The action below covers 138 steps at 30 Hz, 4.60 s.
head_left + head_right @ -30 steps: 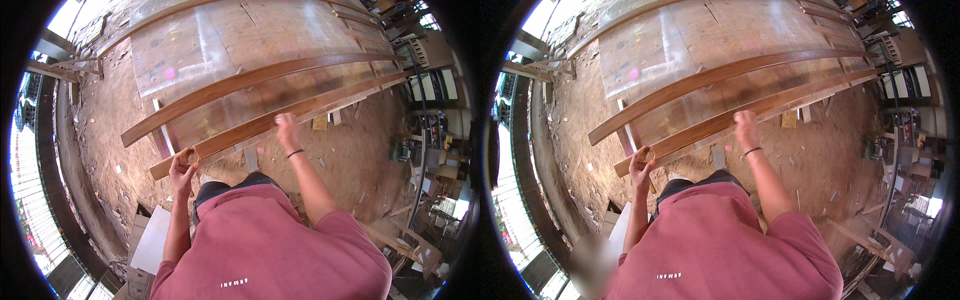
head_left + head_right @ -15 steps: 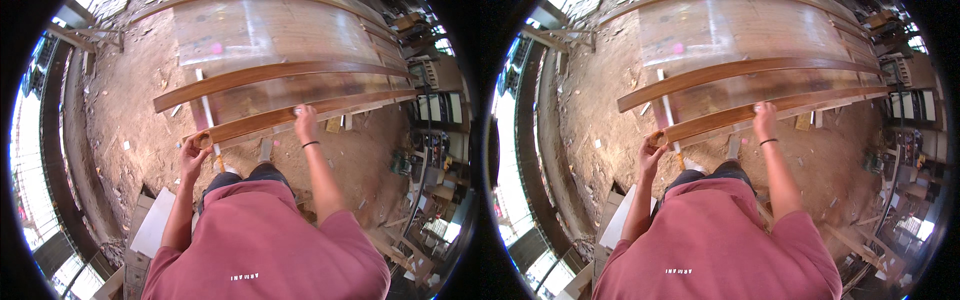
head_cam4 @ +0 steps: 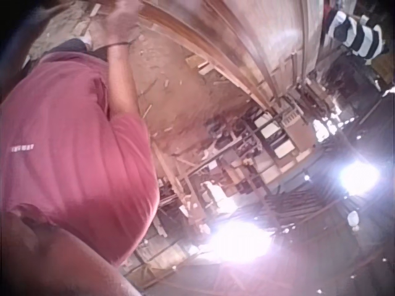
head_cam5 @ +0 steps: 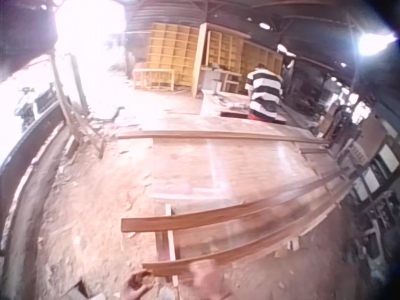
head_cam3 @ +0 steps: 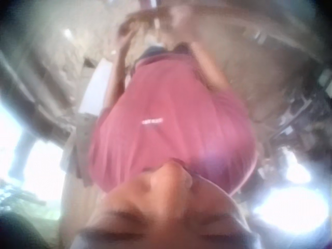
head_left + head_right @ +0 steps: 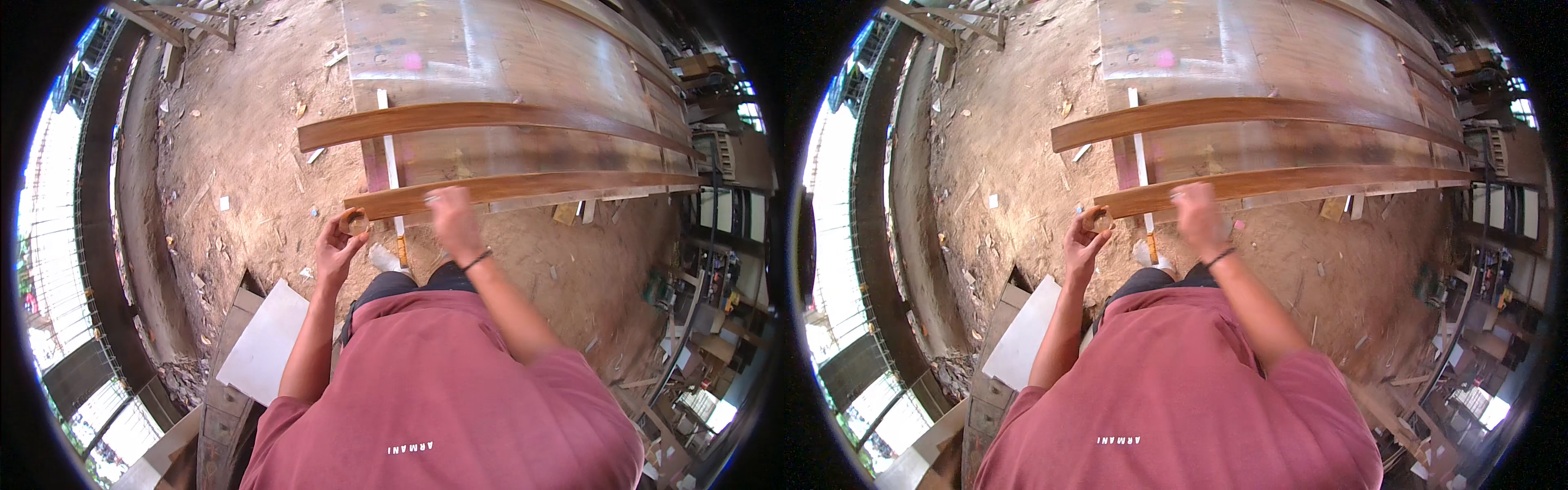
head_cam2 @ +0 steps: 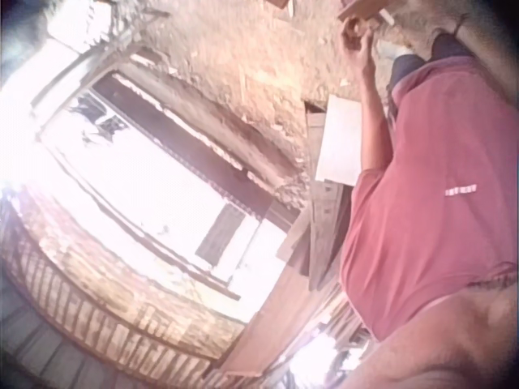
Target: The person applies a liquid finish to long wooden boards using a small cloth pad held by hand, dipping the pad into a small container of finish as they work along the length of each board.
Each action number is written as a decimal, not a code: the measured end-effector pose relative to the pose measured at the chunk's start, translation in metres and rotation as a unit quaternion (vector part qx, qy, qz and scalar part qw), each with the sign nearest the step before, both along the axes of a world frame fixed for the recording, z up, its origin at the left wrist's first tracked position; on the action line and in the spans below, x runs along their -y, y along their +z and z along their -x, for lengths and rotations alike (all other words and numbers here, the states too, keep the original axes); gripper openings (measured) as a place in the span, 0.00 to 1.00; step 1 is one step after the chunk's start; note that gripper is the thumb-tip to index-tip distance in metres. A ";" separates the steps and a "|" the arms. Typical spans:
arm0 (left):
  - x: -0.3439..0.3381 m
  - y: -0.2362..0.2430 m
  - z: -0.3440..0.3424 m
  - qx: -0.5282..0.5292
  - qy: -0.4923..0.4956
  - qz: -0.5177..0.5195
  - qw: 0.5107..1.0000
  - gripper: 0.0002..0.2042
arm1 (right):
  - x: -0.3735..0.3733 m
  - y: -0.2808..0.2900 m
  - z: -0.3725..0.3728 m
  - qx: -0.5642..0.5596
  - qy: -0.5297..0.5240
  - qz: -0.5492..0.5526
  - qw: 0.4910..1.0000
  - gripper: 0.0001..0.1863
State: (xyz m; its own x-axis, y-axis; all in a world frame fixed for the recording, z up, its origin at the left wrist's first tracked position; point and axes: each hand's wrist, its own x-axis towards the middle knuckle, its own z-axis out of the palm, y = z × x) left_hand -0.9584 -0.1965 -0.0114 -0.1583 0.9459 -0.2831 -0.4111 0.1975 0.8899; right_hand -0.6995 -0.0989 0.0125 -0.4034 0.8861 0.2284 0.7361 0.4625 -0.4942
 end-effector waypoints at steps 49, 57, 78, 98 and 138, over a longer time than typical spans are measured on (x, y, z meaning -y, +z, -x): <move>-0.074 0.039 0.009 -0.520 -0.183 -0.088 0.830 0.24 | -0.010 0.013 -0.027 -0.129 -0.181 0.057 0.973 0.09; -0.086 0.051 -0.013 -0.574 -0.231 -0.082 0.781 0.25 | 0.005 0.007 -0.030 -0.142 -0.154 0.089 0.974 0.09; -0.096 0.067 -0.045 -0.620 -0.245 -0.029 0.744 0.25 | -0.009 -0.003 -0.051 -0.156 -0.118 0.112 0.974 0.08; -0.103 0.066 -0.060 -0.625 -0.256 -0.032 0.736 0.25 | -0.011 -0.009 -0.059 -0.173 -0.108 0.104 0.973 0.09; -0.104 0.064 -0.058 -0.601 -0.240 -0.033 0.762 0.26 | -0.013 -0.002 -0.055 -0.144 -0.100 0.107 0.979 0.09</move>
